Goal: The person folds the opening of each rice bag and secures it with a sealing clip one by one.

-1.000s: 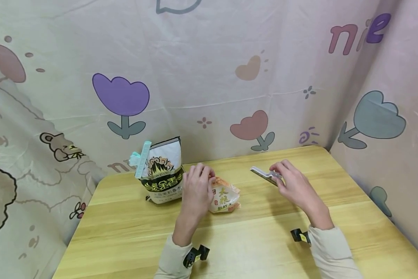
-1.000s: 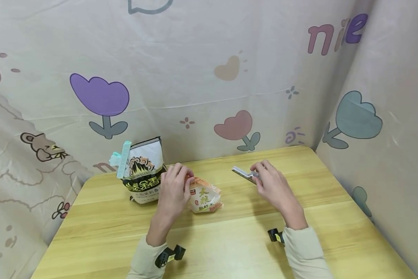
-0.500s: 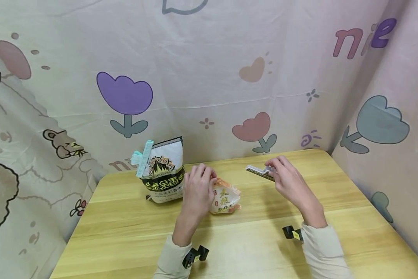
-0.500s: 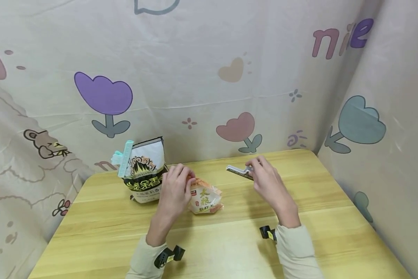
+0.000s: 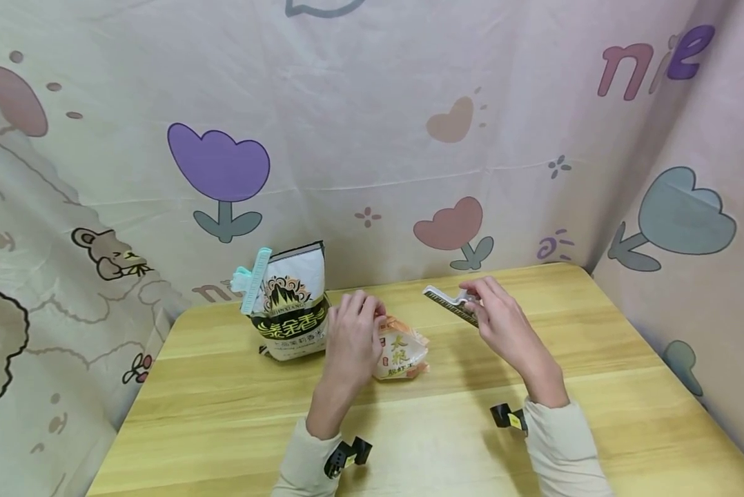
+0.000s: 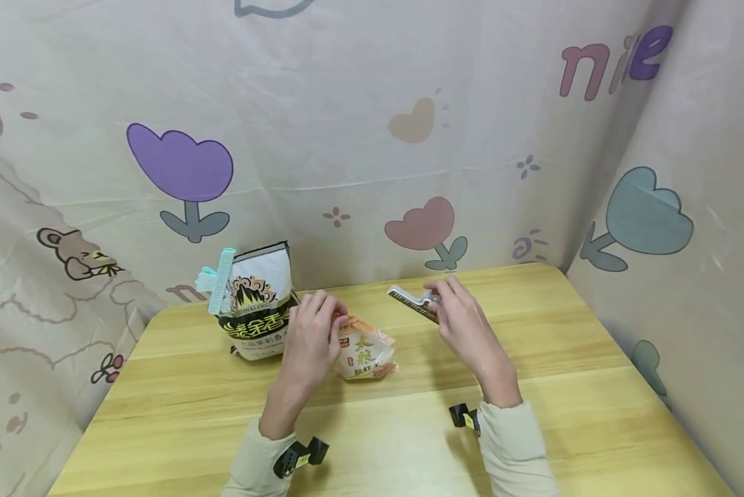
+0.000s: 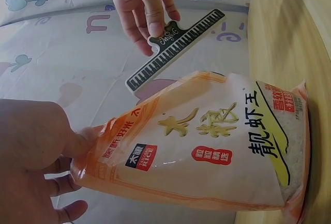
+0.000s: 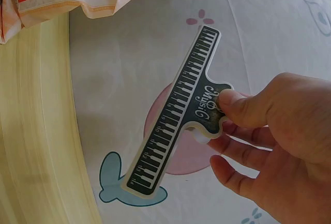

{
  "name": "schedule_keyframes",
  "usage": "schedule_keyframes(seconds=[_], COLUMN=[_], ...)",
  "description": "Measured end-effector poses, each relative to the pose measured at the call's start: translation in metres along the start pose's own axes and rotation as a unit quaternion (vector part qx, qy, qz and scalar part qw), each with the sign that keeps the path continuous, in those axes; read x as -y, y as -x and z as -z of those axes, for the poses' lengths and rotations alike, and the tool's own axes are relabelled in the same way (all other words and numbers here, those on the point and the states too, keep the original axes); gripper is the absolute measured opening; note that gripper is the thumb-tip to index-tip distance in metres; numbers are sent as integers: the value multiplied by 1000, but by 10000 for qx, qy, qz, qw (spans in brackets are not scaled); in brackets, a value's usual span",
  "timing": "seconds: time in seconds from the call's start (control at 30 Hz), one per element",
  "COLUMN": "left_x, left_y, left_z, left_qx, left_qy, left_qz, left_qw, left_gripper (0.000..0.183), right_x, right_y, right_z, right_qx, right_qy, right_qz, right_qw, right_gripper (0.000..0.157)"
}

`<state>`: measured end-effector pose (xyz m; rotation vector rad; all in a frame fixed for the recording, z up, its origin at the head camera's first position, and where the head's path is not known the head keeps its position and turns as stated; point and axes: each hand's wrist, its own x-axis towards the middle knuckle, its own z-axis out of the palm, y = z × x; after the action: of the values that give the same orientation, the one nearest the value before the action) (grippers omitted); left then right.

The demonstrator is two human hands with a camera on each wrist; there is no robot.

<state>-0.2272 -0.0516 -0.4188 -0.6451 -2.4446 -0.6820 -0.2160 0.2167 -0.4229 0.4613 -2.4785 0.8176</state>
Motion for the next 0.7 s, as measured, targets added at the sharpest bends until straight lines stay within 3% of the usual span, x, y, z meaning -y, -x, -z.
schedule_keyframes(seconds=[0.27, 0.7], left_x=[0, -1], left_y=[0, 1], left_z=[-1, 2], left_qx=[-126, -61], left_qy=[13, 35], left_qz=[-73, -73], left_qw=[9999, 9999], left_gripper=[11, 8], right_x=[5, 17], right_y=[-1, -2], right_z=[0, -10], right_qx=[-140, 219], right_qy=[-78, -554], right_qz=[43, 158], right_qw=[9999, 9981], right_gripper=[23, 20])
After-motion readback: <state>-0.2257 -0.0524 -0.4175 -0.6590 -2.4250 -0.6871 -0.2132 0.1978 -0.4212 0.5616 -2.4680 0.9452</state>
